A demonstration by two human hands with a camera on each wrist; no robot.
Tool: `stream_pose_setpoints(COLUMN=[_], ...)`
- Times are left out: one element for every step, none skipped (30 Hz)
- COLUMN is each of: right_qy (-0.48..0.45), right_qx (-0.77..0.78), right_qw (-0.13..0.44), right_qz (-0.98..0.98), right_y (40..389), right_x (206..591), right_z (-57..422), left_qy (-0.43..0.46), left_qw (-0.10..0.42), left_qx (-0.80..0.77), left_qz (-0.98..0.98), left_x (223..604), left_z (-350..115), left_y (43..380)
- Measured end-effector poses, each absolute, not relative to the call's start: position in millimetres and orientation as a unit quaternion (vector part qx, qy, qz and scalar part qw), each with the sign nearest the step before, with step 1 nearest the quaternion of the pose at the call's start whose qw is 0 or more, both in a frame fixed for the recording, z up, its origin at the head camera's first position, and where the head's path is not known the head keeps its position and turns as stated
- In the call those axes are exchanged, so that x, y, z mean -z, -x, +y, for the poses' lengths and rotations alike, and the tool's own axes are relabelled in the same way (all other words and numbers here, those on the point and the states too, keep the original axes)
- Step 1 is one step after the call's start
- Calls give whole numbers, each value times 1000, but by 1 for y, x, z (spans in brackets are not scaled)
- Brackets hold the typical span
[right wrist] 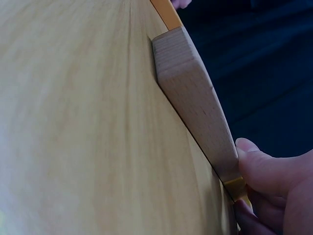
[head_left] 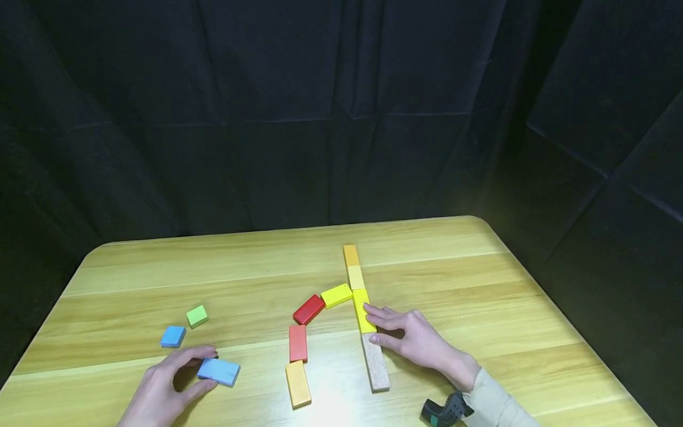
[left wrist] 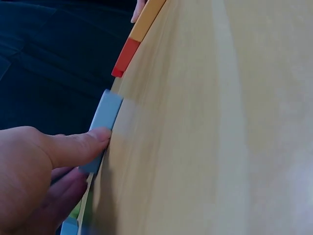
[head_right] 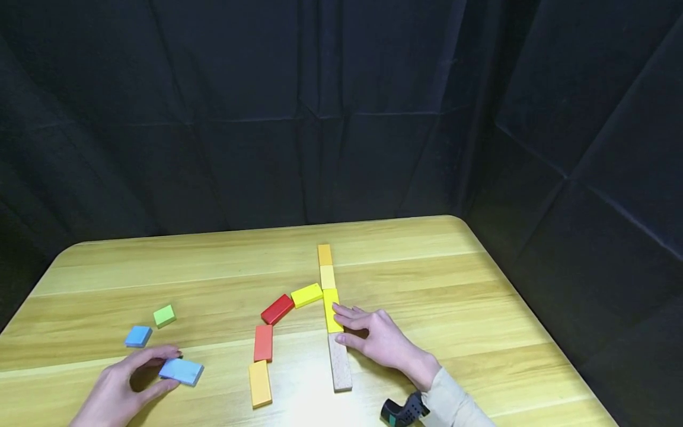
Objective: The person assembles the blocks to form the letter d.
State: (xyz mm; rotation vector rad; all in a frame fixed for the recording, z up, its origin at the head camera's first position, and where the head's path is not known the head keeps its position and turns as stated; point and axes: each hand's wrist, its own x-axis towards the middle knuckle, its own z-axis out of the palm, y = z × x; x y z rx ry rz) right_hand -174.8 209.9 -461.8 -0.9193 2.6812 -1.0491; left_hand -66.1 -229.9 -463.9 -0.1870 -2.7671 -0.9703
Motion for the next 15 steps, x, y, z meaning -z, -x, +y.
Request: stream_pose_setpoints(right_qy=[304,304,304,304,304,304,304,304,303,303,303,302,302,301,301], right_qx=[346,346,346,345,345,344,344,344,344,343,343,344,344,345,345], right_qw=[60,60,60,59,58,57,57,56,57,58,58,59,60,60,60], right_qz=[886,886,886,886,886,887,887,887,887,887,887,887,887,887,887], right_y=[175,175,175,175,175,175,175,175,175,175,175,175,175,175,175], right_x=[462,462,463,463,463,463,463,464,464,463,463,463,463,463,463], right_z=[210,210,210,210,210,210,210,210,210,210,210,210,210,210,210], left_qy=[73,83,89,91,90,87,86,85,85,87,90,95,100,106,112], left_qw=[112,122,126,125,120,114,108,104,102,103,107,113,121,129,138], left_qx=[331,335,338,340,343,344,345,348,350,352,356,359,362,367,370], left_qz=[-934,-931,-928,-928,-927,-928,-928,-928,-927,-926,-924,-922,-919,-915,-912], left_x=[465,466,466,467,467,467,467,466,467,467,467,467,468,468,469], left_z=[-231,-231,-232,-232,-232,-233,-233,-232,-232,-231,-231,-229,-228,-227,-226], left_y=[66,66,66,66,66,66,66,66,66,66,65,65,64,64,63])
